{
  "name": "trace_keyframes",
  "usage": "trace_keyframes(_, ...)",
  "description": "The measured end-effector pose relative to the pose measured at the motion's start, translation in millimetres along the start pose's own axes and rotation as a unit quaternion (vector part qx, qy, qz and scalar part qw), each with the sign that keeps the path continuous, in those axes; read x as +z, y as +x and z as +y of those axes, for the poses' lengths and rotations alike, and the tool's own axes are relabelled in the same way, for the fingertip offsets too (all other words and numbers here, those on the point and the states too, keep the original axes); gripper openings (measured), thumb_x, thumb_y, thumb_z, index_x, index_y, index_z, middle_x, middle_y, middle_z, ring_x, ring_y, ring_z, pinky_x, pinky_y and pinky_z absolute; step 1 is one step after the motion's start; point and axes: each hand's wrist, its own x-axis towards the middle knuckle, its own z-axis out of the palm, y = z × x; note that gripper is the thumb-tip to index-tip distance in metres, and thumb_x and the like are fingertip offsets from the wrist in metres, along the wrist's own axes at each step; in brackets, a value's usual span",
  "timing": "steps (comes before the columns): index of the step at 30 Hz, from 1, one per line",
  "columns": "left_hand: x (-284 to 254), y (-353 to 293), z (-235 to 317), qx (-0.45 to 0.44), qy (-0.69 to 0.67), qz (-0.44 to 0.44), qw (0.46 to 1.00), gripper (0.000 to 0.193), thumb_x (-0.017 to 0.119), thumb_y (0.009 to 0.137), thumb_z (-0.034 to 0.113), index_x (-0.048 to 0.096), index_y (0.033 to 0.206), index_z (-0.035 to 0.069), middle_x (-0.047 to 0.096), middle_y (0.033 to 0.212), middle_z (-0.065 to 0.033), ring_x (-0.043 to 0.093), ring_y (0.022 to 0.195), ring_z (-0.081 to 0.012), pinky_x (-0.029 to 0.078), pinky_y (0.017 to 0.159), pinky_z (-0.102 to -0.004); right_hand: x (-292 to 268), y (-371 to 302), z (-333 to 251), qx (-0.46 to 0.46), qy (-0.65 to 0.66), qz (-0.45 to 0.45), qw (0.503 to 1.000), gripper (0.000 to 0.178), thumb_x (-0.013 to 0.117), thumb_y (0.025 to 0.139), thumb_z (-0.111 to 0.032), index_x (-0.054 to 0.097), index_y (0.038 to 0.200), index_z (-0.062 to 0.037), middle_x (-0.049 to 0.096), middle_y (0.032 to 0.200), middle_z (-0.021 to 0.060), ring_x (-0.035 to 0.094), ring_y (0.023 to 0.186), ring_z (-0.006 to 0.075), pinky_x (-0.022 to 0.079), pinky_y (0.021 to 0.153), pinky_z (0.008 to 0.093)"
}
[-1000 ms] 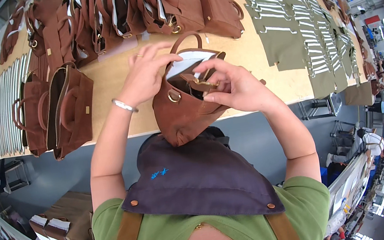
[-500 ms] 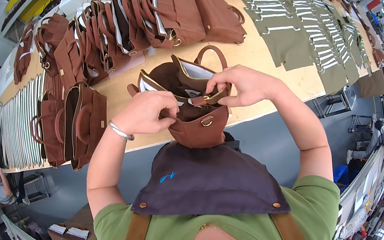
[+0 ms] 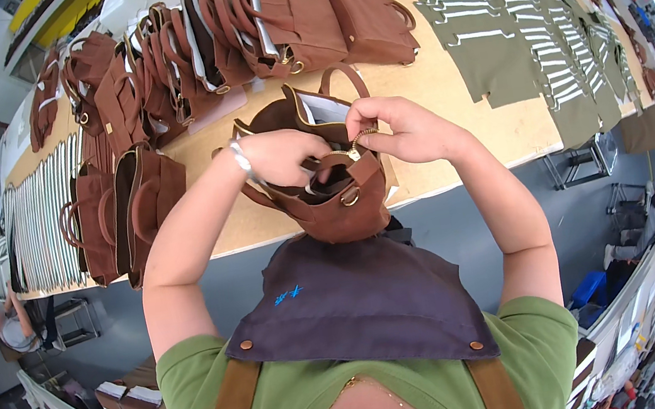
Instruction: Inspecting and assembling brown leather handbags at a production table.
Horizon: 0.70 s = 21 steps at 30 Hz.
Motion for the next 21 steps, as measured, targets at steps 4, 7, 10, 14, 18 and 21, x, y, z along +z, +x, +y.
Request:
trace_keyframes(4, -7.8, -38.6, -4.7, -0.004, -0.058, 0.152, 0.987, 0.023, 0.061, 0.072, 0.012, 0.064, 0.093, 0.002, 0.065, 0.080, -0.0126, 0.062, 0.078, -0.0265, 0.048, 0.072, -0.0360, -4.5, -5.2, -1.4, 0.049, -0.116, -0.045, 0.991, 0.014, 0.070, 0.079, -0.009, 0.064, 0.092, -0.0063, 0.052, 0.080, 0.0019, 0.048, 0.076, 0.0146, 0.041, 0.071, 0.0268)
trace_keyframes(7, 0.9, -52.6, 7.0, -0.014, -0.082, 0.231, 0.969, 0.025, 0.068, 0.074, 0.020, 0.063, 0.091, 0.002, 0.063, 0.076, -0.0122, 0.062, 0.077, -0.0275, 0.048, 0.069, -0.0359, 5.2, 6.0, -0.2, 0.093, -0.156, 0.006, 0.983, 0.012, 0.072, 0.077, -0.015, 0.066, 0.087, -0.0110, 0.047, 0.065, -0.0009, 0.046, 0.062, 0.0140, 0.039, 0.066, 0.0280)
trace_keyframes(10, 17.6, -53.8, 33.8, -0.034, 0.007, 0.282, 0.959, 0.035, 0.076, 0.073, 0.030, 0.062, 0.094, 0.005, 0.062, 0.074, -0.0082, 0.063, 0.078, -0.0284, 0.047, 0.074, -0.0383, 24.2, 10.0, 9.3, 0.131, -0.253, 0.124, 0.951, 0.006, 0.069, 0.079, -0.016, 0.065, 0.083, -0.0137, 0.048, 0.056, -0.0005, 0.051, 0.053, 0.0192, 0.041, 0.065, 0.0329)
trace_keyframes(14, 47.3, -58.7, 51.3, -0.031, 0.046, 0.381, 0.923, 0.048, 0.081, 0.068, 0.036, 0.058, 0.104, 0.013, 0.059, 0.092, -0.0063, 0.059, 0.091, -0.0249, 0.037, 0.092, -0.0431, 35.8, 17.2, 21.9, -0.051, -0.480, 0.256, 0.837, 0.008, 0.065, 0.084, -0.017, 0.059, 0.082, -0.0132, 0.062, 0.066, 0.0021, 0.062, 0.064, 0.0236, 0.043, 0.071, 0.0375)
trace_keyframes(18, 83.9, -43.4, 35.1, -0.075, 0.244, 0.405, 0.878, 0.034, 0.079, 0.066, 0.029, 0.063, 0.092, 0.015, 0.050, 0.090, -0.0033, 0.053, 0.096, -0.0234, 0.036, 0.091, -0.0399, 40.8, 21.9, 26.3, -0.011, -0.395, 0.259, 0.881, 0.010, 0.063, 0.087, -0.020, 0.055, 0.086, -0.0140, 0.063, 0.070, 0.0010, 0.062, 0.067, 0.0220, 0.041, 0.076, 0.0376)
trace_keyframes(21, 99.6, -31.2, 9.3, -0.098, 0.258, 0.469, 0.839, 0.013, 0.075, 0.070, 0.019, 0.065, 0.077, 0.014, 0.050, 0.089, -0.0010, 0.052, 0.093, -0.0206, 0.033, 0.090, -0.0410, 37.8, 21.3, 44.4, -0.059, -0.449, 0.223, 0.863, 0.011, 0.062, 0.088, -0.024, 0.055, 0.088, -0.0152, 0.062, 0.069, 0.0003, 0.062, 0.067, 0.0221, 0.038, 0.080, 0.0394)
